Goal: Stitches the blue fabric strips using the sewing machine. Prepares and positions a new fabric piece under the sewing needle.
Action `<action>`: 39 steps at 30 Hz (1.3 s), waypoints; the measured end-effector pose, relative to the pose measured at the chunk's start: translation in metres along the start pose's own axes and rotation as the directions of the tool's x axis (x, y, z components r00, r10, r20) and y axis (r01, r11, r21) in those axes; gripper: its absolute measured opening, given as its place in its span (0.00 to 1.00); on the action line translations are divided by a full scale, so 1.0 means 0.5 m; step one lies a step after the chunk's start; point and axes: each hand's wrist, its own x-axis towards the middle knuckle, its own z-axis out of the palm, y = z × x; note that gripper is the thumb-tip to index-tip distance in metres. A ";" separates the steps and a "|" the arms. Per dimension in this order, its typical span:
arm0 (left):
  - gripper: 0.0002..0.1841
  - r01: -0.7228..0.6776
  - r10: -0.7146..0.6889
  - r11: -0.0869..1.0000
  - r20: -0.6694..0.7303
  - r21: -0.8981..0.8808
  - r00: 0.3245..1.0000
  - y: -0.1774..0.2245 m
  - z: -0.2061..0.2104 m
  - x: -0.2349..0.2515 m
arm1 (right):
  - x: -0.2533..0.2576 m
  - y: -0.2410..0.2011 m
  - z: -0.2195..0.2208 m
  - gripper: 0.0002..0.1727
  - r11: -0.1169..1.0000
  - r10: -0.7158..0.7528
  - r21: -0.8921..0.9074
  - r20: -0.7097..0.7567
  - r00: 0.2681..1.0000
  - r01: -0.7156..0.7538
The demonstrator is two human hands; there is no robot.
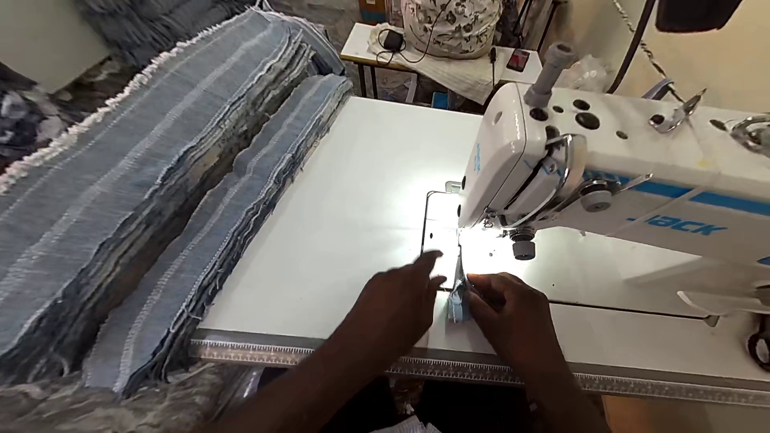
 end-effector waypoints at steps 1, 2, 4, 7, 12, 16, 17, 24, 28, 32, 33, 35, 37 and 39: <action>0.23 0.124 -0.109 0.976 0.090 -0.181 0.990 0.003 -0.002 0.015 | -0.014 0.005 -0.008 0.11 0.994 0.036 0.099 0.017 0.999 -0.038; 0.25 0.260 -0.196 0.880 0.196 -0.398 0.961 0.010 -0.002 0.031 | -0.024 0.007 -0.015 0.11 0.977 0.072 0.200 0.023 0.997 -0.075; 0.30 0.444 -0.274 0.605 0.351 -0.661 0.895 0.029 0.007 0.053 | -0.036 0.010 -0.022 0.12 0.928 0.122 0.352 0.022 0.992 -0.122; 0.36 0.491 -0.257 0.424 0.419 -0.761 0.871 0.040 0.023 0.052 | -0.055 0.021 -0.012 0.14 0.849 0.148 0.512 0.006 0.989 -0.130; 0.24 0.512 -0.264 0.366 0.440 -0.777 0.858 0.045 0.029 0.006 | -0.069 0.019 -0.007 0.14 0.774 0.169 0.619 -0.001 0.986 -0.132; 0.10 0.500 -0.284 0.358 0.418 -0.788 0.863 0.046 0.030 -0.011 | -0.070 0.009 -0.007 0.15 0.961 -0.078 0.260 -0.061 0.995 0.091; 0.09 0.493 -0.272 0.369 0.416 -0.787 0.868 0.045 0.031 -0.012 | -0.071 0.007 -0.008 0.16 0.977 -0.137 0.158 -0.068 0.988 0.146; 0.12 0.448 -0.170 0.311 0.414 -0.838 0.894 0.033 0.025 -0.018 | -0.065 0.019 -0.011 0.15 0.964 -0.220 0.137 -0.057 0.974 0.226; 0.17 0.544 -0.087 0.337 0.550 -0.768 0.831 0.025 0.026 -0.009 | -0.040 0.039 -0.005 0.16 0.882 -0.462 -0.156 -0.112 0.880 0.444; 0.19 0.173 -0.032 0.881 0.309 -0.440 0.951 0.025 0.020 -0.017 | -0.015 0.047 -0.009 0.10 0.798 -0.588 -0.275 -0.162 0.792 0.537; 0.13 -0.030 0.052 0.976 0.099 -0.215 0.994 0.020 0.024 -0.028 | -0.013 0.047 -0.008 0.10 0.807 -0.579 -0.265 -0.178 0.796 0.528; 0.19 -0.305 0.312 0.950 -0.172 0.068 0.934 0.005 0.029 -0.036 | -0.013 0.048 -0.006 0.10 0.831 -0.551 -0.226 -0.212 0.807 0.508; 0.30 -0.409 0.444 0.894 -0.246 0.183 0.862 0.004 0.026 -0.030 | -0.014 0.048 -0.002 0.10 0.850 -0.526 -0.185 -0.252 0.812 0.493; 0.22 -0.470 0.521 0.850 -0.256 0.237 0.814 0.005 0.027 -0.023 | -0.017 0.049 0.003 0.08 0.856 -0.516 -0.154 -0.272 0.812 0.493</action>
